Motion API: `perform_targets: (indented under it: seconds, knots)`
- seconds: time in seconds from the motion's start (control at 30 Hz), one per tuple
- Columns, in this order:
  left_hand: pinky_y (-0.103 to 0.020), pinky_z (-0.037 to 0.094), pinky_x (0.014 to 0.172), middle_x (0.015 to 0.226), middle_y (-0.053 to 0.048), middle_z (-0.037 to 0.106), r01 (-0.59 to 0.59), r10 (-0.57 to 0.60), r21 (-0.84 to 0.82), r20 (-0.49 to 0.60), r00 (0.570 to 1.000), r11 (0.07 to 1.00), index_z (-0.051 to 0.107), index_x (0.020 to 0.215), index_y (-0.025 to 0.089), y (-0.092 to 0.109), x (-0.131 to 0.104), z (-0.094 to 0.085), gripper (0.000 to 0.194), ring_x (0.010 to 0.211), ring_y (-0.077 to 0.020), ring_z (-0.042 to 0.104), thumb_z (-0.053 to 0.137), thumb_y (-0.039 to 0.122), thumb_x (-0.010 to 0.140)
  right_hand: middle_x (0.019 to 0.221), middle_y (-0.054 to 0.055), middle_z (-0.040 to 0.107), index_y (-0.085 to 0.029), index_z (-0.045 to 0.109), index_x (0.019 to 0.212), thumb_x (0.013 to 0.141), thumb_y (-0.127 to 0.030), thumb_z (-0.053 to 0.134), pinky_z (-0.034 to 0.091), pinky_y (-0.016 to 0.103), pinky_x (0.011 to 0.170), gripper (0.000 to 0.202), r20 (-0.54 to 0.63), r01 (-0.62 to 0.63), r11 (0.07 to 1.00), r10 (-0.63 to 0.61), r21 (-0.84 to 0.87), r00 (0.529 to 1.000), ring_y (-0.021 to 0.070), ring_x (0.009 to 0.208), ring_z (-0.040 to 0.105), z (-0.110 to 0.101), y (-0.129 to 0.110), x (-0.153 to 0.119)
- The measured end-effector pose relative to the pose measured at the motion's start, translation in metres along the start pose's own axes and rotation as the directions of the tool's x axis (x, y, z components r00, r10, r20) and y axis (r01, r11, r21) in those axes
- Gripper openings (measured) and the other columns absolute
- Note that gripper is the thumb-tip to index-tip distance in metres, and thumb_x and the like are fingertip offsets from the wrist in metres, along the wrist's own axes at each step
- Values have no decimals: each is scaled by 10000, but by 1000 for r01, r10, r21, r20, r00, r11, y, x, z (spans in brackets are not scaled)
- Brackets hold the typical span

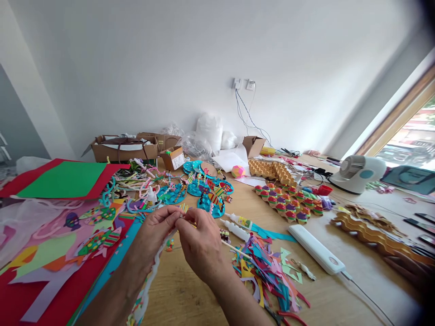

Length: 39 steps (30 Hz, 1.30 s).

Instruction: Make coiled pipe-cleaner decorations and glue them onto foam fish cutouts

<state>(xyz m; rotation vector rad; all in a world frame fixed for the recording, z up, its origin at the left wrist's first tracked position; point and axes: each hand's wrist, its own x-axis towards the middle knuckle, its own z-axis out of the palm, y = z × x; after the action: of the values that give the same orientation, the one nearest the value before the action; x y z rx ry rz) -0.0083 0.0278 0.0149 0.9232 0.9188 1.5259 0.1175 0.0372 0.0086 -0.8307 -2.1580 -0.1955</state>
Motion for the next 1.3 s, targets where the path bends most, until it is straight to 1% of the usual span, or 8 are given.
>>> perform_targets:
  seconds: [0.23, 0.4, 0.6, 0.77, 0.97, 1.07, 1.17, 1.3]
  knots:
    - [-157, 435, 580, 638, 20, 640, 67, -68, -54, -15, 998, 996, 675, 654, 166, -1, 4, 2, 204, 605, -88, 559, 783, 275, 519, 799, 15, 501, -216, 592, 784, 877, -181, 410, 288, 253, 645, 207, -13, -7, 998, 6, -65, 1000, 140, 737, 433, 5, 3, 1]
    - [-142, 417, 535, 603, 45, 601, 42, -51, -90, -101, 994, 995, 626, 666, 164, -7, 5, 1, 234, 564, -72, 532, 779, 265, 520, 787, 5, 513, -214, 585, 782, 872, -161, 424, 281, 254, 637, 192, -79, 34, 997, -39, -63, 996, 129, 714, 431, 8, 8, 1]
    - [-142, 413, 538, 605, 39, 593, 42, -52, -120, -83, 995, 992, 623, 650, 153, -12, 7, -1, 223, 569, -70, 522, 772, 263, 525, 790, 13, 530, -201, 582, 757, 869, -157, 432, 305, 249, 641, 193, -98, 29, 999, -30, -14, 995, 126, 706, 438, 9, 9, 0]
    - [-184, 422, 591, 617, 32, 582, 39, -43, -51, -100, 994, 998, 616, 678, 148, -5, 3, 3, 232, 606, -97, 528, 753, 276, 542, 797, 27, 556, -191, 590, 764, 864, -156, 448, 328, 246, 639, 177, -134, 29, 999, -23, 40, 991, 129, 707, 463, 7, 9, 0]
    - [-200, 383, 593, 640, 31, 526, -61, 61, 118, 5, 998, 991, 585, 718, 162, -6, -2, 3, 165, 622, -109, 473, 654, 306, 678, 806, 45, 599, -175, 586, 789, 874, -157, 412, 346, 270, 682, 195, -161, 49, 994, -33, 98, 986, 142, 731, 510, 6, 11, -1]
    - [-212, 383, 606, 649, 23, 518, -161, 154, 228, 48, 987, 960, 582, 729, 169, -8, -3, 3, 131, 635, -121, 469, 602, 298, 731, 789, 54, 590, -170, 561, 772, 877, -180, 389, 352, 260, 653, 202, -126, -29, 980, 55, 198, 990, 147, 723, 508, 2, 12, 0]
    - [-213, 386, 619, 671, 16, 531, -295, 257, 374, 150, 955, 879, 581, 733, 184, -9, -3, 4, 107, 661, -129, 484, 540, 270, 781, 697, 25, 533, -171, 497, 692, 862, -180, 391, 330, 233, 585, 200, -35, -202, 918, 227, 341, 973, 132, 658, 473, -4, 11, 3]
    - [-212, 386, 618, 683, 16, 536, -466, 374, 527, 279, 885, 710, 572, 737, 200, -12, -3, 0, 139, 662, -129, 486, 472, 238, 825, 593, -31, 448, -179, 430, 613, 802, -211, 464, 297, 206, 526, 195, 219, -470, 719, 419, 512, 881, 104, 578, 415, -11, 14, 8]
